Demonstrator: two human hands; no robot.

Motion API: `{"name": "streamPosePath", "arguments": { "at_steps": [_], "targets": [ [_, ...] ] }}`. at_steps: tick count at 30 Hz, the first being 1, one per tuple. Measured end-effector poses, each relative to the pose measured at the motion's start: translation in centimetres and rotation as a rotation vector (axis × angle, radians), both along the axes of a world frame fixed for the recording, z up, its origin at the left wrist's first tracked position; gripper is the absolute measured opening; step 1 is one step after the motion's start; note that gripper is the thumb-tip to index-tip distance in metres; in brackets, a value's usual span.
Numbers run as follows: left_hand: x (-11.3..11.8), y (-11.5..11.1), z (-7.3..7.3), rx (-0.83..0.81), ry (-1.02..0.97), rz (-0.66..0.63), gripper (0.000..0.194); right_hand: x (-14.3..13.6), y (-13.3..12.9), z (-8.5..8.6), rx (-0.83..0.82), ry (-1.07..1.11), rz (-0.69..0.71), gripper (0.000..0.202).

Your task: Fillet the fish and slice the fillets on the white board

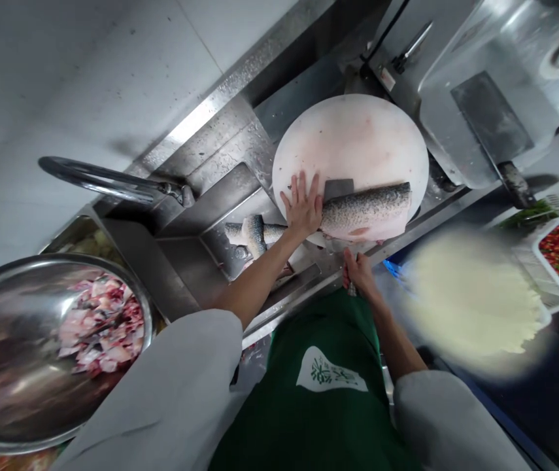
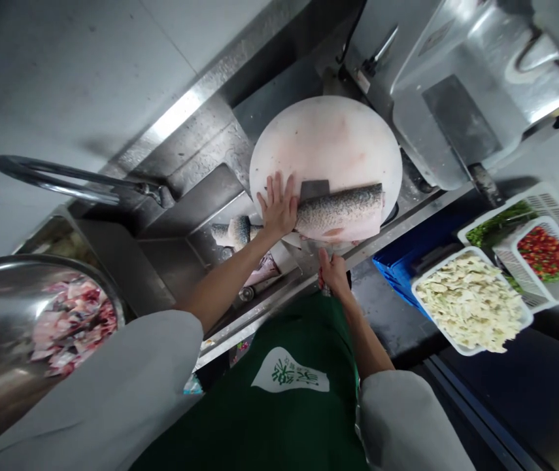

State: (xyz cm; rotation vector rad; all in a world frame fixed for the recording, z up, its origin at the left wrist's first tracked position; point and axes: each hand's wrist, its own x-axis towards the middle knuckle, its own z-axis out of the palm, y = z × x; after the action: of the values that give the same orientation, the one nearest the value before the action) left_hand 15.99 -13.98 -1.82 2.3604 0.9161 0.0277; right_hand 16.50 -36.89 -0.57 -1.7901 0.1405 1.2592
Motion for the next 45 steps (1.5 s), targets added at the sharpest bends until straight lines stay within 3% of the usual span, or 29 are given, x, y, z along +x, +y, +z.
{"name": "streamPosePath", "arguments": {
  "at_steps": [5, 10, 18, 22, 28, 34, 41, 45],
  "targets": [
    [0.2, -0.2, 1.1, 0.017, 0.105, -0.018, 0.060, -0.6, -0.7, 0.4, -0.008, -0.022, 0.049, 0.054],
    [0.1, -0.4, 2.0, 0.014, 0.167, -0.041, 0.062, -0.5, 0.4, 0.1, -0.126, -0.279, 0.092, 0.050],
    [0.0, -0.4, 0.6, 0.055, 0.140, -0.039, 0.062, -1.1, -0.3, 1.5, -0.197, -0.304, 0.236, 0.050],
    [-0.1, -0.3, 0.5, 0.041, 0.122, -0.017, 0.062, -1.4, 0.6, 1.0, -0.196, -0.324, 0.190, 0.046],
    [0.2, -0.5, 0.8, 0.078, 0.183, -0.015, 0.064, -2.9, -0.4, 0.4, -0.138, -0.300, 0.205, 0.053],
    [-0.3, 1.0, 0.8, 0.067, 0.189, -0.060, 0.065, -2.4, 2.0, -0.4, -0.104, -0.268, 0.167, 0.053],
    [-0.7, 2.5, 0.1, 0.135, 0.191, -0.101, 0.065, -0.8, -1.5, -0.5, 0.000, -0.222, 0.226, 0.057],
    [-0.4, 2.4, 0.1, 0.105, 0.184, -0.099, 0.066, -0.8, -0.1, -0.6, -0.053, -0.182, 0.202, 0.055]
  ]
}}
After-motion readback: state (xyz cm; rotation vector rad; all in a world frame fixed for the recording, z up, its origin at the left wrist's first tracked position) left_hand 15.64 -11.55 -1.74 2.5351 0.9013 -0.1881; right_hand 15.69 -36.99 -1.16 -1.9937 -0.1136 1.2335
